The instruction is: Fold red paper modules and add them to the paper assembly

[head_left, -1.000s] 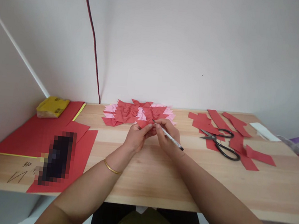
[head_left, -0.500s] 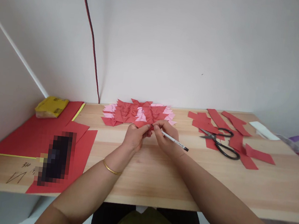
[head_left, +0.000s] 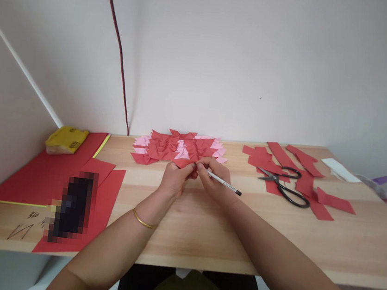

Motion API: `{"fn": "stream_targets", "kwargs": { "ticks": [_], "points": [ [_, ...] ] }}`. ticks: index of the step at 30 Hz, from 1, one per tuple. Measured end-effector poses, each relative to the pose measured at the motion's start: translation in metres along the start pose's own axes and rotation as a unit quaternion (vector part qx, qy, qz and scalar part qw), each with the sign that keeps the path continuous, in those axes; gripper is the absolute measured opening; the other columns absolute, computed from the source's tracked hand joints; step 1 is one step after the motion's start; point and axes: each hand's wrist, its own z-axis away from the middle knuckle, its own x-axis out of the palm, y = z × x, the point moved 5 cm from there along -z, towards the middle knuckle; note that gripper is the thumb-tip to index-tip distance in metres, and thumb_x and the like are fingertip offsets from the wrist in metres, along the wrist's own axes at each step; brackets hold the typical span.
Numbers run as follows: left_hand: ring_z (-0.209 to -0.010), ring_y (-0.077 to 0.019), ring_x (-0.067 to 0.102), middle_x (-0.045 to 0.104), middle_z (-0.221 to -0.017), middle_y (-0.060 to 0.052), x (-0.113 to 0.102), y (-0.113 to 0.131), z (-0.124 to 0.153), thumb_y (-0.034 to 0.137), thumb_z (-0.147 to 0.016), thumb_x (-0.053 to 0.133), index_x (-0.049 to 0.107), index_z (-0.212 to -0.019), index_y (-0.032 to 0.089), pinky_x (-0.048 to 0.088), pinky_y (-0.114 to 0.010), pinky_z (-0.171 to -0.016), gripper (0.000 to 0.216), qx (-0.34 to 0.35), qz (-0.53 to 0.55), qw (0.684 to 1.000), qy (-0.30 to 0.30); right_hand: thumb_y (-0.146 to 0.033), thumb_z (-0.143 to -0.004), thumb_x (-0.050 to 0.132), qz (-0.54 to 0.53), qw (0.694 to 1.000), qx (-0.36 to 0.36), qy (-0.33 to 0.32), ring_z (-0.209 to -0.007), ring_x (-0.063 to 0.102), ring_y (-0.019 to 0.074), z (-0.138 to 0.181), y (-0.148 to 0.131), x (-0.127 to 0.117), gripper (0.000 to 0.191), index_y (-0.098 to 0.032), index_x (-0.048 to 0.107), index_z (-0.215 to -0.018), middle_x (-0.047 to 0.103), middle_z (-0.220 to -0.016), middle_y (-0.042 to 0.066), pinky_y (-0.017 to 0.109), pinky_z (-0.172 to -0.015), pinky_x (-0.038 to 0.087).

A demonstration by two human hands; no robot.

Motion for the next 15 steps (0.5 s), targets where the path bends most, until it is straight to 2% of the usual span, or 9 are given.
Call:
{"fn": "stream_targets", "kwargs": {
  "ticks": [15],
  "points": [
    [-0.048,-0.0102,0.053,0.059,-0.052,0.000,0.0003,0.0006,0.0004,0.020,-0.058,0.072,0.063,-0.057,0.011,0.045,-0.025,-0.053,0.013,0.000,-0.005,1.000,0.002,-0.029,-0.086,0.046,-0.003,1.000,0.008,-0.013,-0.059,0.054,0.0116,-0.0012,-0.0011,0.0000,0.019,-0.019,0.059,-0.077,0.062,-0.068,0.000,0.023,-0.060,0.041]
  ]
}}
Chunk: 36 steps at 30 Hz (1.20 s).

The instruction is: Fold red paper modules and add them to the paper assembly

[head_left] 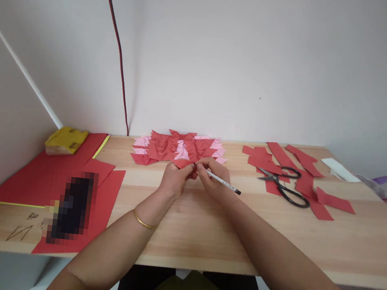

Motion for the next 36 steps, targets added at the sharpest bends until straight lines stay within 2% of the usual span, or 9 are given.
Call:
{"fn": "stream_targets", "kwargs": {
  "ticks": [25,31,36],
  "points": [
    [-0.047,-0.0098,0.053,0.058,-0.051,0.000,-0.0014,-0.0015,-0.0012,0.019,-0.057,0.072,0.062,-0.056,0.011,0.044,-0.025,-0.052,0.014,-0.004,0.008,1.000,0.005,-0.028,-0.086,0.047,0.001,1.000,0.005,-0.011,-0.059,0.053,0.0113,-0.0007,0.0023,0.0014,0.017,-0.019,0.059,-0.077,0.062,-0.067,0.000,0.023,-0.058,0.040],
    [-0.048,-0.0100,0.054,0.062,-0.056,-0.001,-0.0002,0.0012,0.0001,0.020,-0.056,0.073,0.064,-0.060,0.011,0.044,-0.025,-0.052,0.013,-0.012,0.019,1.000,0.007,-0.027,-0.086,0.046,-0.001,0.999,0.026,0.018,-0.060,0.053,0.0118,0.0003,0.0066,-0.0031,0.016,-0.018,0.057,-0.078,0.061,-0.067,0.000,0.023,-0.057,0.038],
    [-0.048,-0.0102,0.054,0.061,-0.055,-0.001,-0.0001,0.0013,0.0005,0.020,-0.056,0.074,0.064,-0.059,0.011,0.045,-0.025,-0.052,0.013,-0.012,0.020,1.000,0.007,-0.026,-0.085,0.045,-0.003,1.000,0.024,0.009,-0.059,0.053,0.0120,0.0000,0.0052,-0.0026,0.015,-0.018,0.056,-0.078,0.060,-0.067,0.001,0.023,-0.058,0.039]
  ]
}}
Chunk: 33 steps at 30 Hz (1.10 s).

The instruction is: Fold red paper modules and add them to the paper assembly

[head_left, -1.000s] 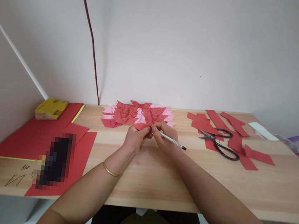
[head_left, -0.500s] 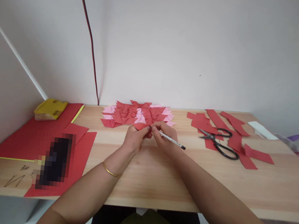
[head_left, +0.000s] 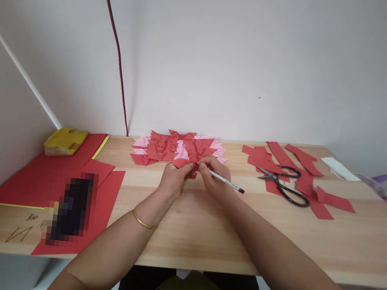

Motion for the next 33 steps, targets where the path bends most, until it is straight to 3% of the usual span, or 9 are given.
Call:
{"fn": "stream_targets", "kwargs": {
  "ticks": [33],
  "points": [
    [-0.047,-0.0097,0.054,0.060,-0.053,0.000,-0.0006,0.0000,-0.0003,0.020,-0.056,0.072,0.062,-0.057,0.012,0.044,-0.024,-0.052,0.013,0.006,-0.016,1.000,-0.001,-0.029,-0.086,0.043,0.023,1.000,-0.016,-0.009,-0.058,0.051,0.0124,-0.0009,-0.0003,0.0026,0.017,-0.019,0.056,-0.078,0.059,-0.067,0.001,0.024,-0.058,0.040]
  ]
}}
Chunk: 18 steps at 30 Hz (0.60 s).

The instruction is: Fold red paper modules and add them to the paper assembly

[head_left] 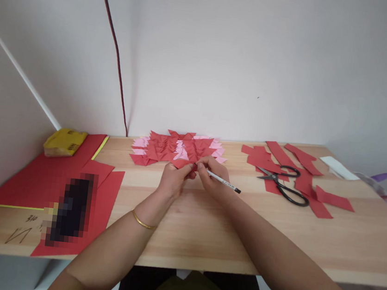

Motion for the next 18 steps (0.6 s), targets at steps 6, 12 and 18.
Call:
{"fn": "stream_targets", "kwargs": {
  "ticks": [6,12,18],
  "points": [
    [-0.047,-0.0101,0.053,0.059,-0.053,-0.001,0.0002,0.0010,-0.0002,0.020,-0.057,0.072,0.063,-0.058,0.012,0.044,-0.025,-0.052,0.013,0.007,-0.003,1.000,-0.003,-0.030,-0.087,0.043,-0.002,1.000,-0.007,-0.005,-0.057,0.051,0.0123,0.0001,-0.0003,0.0010,0.018,-0.019,0.056,-0.079,0.059,-0.066,0.000,0.024,-0.057,0.039],
    [-0.046,-0.0098,0.053,0.059,-0.052,0.000,-0.0008,-0.0009,-0.0015,0.021,-0.057,0.072,0.062,-0.058,0.012,0.044,-0.025,-0.051,0.013,0.004,-0.001,1.000,-0.003,-0.029,-0.086,0.043,-0.001,1.000,-0.005,-0.008,-0.057,0.051,0.0126,-0.0007,0.0017,0.0007,0.018,-0.019,0.056,-0.079,0.059,-0.066,0.001,0.024,-0.057,0.040],
    [-0.047,-0.0100,0.054,0.060,-0.054,0.000,-0.0003,-0.0008,-0.0015,0.022,-0.056,0.074,0.063,-0.061,0.011,0.044,-0.025,-0.051,0.016,0.001,0.001,1.000,-0.010,-0.029,-0.086,0.044,-0.022,1.000,0.011,-0.005,-0.059,0.052,0.0128,0.0001,-0.0011,0.0000,0.017,-0.019,0.056,-0.078,0.059,-0.067,0.001,0.024,-0.057,0.040]
  ]
}}
